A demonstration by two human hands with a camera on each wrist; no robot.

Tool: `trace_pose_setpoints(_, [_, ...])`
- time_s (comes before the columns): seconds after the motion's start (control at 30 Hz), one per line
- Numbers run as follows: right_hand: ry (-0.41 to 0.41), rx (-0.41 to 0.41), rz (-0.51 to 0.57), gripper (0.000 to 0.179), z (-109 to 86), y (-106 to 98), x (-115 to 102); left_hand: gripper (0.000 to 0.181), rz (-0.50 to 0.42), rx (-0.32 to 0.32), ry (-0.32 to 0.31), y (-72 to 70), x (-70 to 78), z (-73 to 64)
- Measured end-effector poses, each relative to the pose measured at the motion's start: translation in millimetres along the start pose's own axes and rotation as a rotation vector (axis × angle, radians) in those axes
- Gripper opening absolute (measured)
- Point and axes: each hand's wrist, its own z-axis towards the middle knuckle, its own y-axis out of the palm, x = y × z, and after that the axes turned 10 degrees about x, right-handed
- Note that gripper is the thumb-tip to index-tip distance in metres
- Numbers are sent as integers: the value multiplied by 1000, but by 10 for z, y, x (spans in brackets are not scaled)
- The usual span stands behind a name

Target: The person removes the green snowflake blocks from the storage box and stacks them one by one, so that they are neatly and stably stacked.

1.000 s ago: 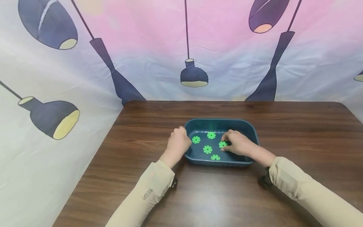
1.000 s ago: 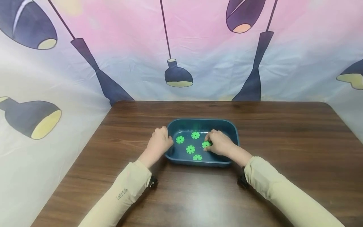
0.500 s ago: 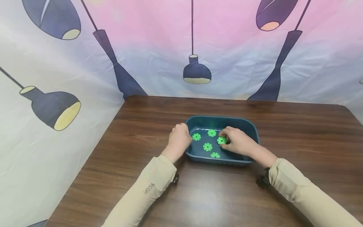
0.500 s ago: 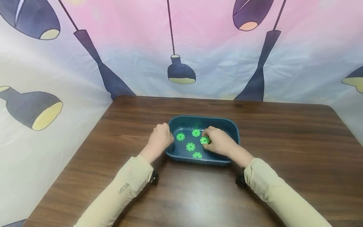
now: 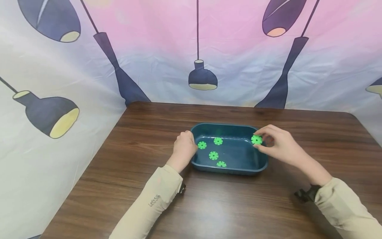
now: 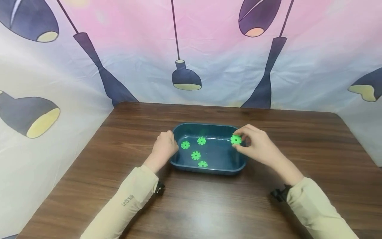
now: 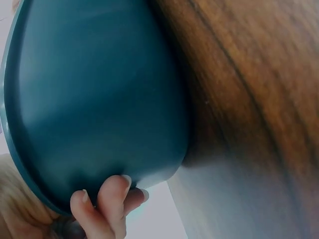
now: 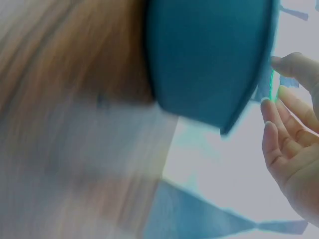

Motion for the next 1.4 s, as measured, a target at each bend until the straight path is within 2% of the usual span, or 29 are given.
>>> trace_pose_setpoints(0.13, [36,30,-52,37,-100,-151,134,17,5,-4,0,-3,-33,-18])
trace_pose_setpoints(0.27, [85,8,-79,36,-222,-200,231,15,26,-12,0,-16,-64,-31])
trace_pose_setpoints(0.43, [127,-131,-54,32,-341,-159,320,19,67,-20,-12,-15,-111,-26])
trace_pose_setpoints(0.63, [155,-314,-36,28,-369,-125,411,19,79,-18,-17,8,-131,-18])
trace_pose_setpoints(0.87, [152,-426,-75,25,-384,-64,500,20,92,-24,-17,40,-93,-6])
trace_pose_setpoints(1.07, [127,-472,-126,24,-333,-53,547,21,71,-24,-19,45,-53,-2])
trace_pose_setpoints(1.4, [156,-482,-153,35,-304,-97,545,18,55,-22,-31,62,-30,11])
